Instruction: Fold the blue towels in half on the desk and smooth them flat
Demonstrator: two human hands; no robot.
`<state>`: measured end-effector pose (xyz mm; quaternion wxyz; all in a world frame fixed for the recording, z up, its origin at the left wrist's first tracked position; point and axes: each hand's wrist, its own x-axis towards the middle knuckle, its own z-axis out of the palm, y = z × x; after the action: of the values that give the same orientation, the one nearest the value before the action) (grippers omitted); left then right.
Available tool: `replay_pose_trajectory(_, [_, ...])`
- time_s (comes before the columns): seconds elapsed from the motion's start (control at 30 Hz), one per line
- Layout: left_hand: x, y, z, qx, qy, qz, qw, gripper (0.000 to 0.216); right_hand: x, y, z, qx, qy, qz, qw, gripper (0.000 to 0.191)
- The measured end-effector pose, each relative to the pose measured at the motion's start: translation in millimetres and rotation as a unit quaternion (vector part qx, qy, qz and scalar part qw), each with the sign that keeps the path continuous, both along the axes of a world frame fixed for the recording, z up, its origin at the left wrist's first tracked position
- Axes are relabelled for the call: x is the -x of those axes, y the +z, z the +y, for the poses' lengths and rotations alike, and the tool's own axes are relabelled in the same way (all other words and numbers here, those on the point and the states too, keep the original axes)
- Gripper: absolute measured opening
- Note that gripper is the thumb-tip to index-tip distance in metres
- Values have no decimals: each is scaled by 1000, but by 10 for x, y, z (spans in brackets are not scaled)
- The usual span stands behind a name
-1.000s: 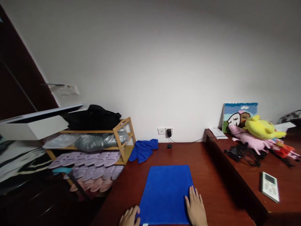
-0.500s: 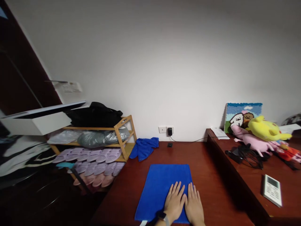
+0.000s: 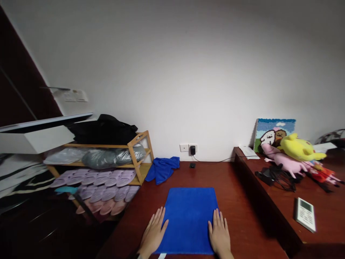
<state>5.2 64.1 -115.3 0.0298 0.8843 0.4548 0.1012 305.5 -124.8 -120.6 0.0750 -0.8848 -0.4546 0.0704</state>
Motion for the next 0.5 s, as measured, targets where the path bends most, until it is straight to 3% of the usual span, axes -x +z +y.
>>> replay_pose_trajectory(0.13, [-32,12,-26,10,-3,-3,1000,70,-65,191,201,-7,-10,8,1000,75])
replay_pose_trajectory(0.33, [-16,151,-52,31,-9,10,999,65,-384,529,753,-7,20,26,999,71])
replay_pose_trajectory(0.5, [27,55,-8,26,-9,10,1000,59,-567,423,945,-7,26,32,999,72])
